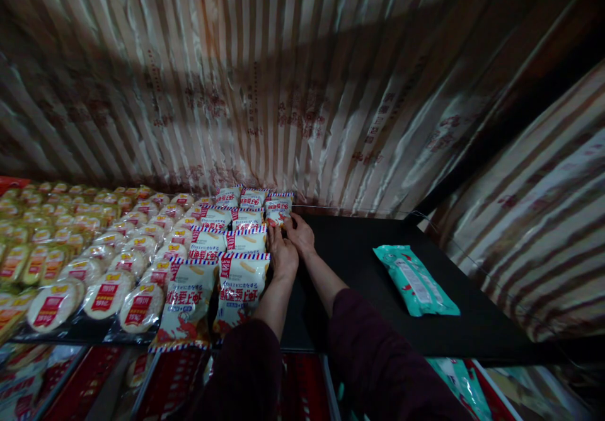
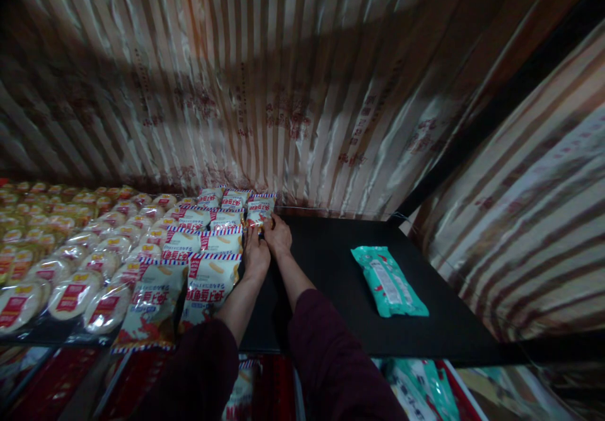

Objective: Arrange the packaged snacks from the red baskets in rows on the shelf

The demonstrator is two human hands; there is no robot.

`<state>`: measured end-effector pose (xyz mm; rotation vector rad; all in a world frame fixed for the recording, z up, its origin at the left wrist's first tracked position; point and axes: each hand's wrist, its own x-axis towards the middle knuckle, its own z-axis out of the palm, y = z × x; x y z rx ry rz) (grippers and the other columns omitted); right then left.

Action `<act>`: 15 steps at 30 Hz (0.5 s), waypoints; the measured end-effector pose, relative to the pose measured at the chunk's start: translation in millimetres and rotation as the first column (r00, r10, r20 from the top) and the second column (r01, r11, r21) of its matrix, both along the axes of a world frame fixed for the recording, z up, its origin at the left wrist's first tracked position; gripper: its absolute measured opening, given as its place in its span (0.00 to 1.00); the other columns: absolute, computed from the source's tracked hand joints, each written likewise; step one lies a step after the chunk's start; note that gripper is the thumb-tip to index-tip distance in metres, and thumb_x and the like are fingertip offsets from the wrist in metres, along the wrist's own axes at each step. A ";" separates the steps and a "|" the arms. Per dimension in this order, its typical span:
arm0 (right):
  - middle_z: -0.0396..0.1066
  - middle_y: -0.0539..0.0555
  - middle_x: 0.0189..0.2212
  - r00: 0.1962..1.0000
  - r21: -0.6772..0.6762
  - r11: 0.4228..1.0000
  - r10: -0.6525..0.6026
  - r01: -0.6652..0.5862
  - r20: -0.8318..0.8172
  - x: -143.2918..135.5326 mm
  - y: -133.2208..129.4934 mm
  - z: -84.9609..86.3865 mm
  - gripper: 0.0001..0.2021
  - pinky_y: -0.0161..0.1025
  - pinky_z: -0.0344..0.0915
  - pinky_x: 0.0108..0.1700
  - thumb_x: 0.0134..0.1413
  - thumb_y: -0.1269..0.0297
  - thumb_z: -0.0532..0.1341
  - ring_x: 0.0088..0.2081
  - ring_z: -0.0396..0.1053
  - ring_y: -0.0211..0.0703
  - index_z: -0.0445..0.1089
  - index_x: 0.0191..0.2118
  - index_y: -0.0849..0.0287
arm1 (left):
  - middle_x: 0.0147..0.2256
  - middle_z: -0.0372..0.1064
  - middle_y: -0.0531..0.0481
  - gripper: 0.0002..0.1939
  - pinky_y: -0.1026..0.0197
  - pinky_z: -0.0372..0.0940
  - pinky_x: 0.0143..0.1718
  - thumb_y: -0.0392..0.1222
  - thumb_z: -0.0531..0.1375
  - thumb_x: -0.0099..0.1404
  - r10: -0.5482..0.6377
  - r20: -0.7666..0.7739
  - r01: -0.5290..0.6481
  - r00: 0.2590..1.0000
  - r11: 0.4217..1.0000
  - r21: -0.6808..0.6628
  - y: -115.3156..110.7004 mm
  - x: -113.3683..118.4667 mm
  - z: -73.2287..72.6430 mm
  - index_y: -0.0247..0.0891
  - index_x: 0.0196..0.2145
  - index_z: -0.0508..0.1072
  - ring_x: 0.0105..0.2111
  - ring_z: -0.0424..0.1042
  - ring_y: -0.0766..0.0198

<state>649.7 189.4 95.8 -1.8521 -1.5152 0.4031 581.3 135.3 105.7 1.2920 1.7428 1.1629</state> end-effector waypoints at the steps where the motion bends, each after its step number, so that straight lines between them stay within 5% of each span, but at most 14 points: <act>1: 0.72 0.59 0.48 1.000 0.000 1.000 0.009 -0.009 0.004 0.3 -0.9 0.7 0.20 0.44 0.64 0.51 0.58 0.57 0.53 0.48 0.71 0.50 0.68 0.53 0.58 | 0.64 0.50 0.41 0.27 0.55 0.40 0.66 0.30 0.49 0.61 -0.007 -0.006 0.007 1.000 1.000 -0.009 -0.4 -0.2 0.9 0.31 0.58 0.64 0.65 0.45 0.57; 15: 0.71 0.59 0.48 0.999 0.105 0.994 0.006 -0.001 -0.047 2.1 -27.5 1.2 0.18 0.45 0.63 0.54 0.53 0.65 0.55 0.49 0.69 0.47 0.69 0.49 0.60 | 0.63 0.52 0.40 0.25 0.58 0.42 0.66 0.30 0.48 0.62 -0.034 0.027 0.034 0.999 0.999 0.025 -15.8 -2.3 1.5 0.28 0.56 0.66 0.65 0.47 0.59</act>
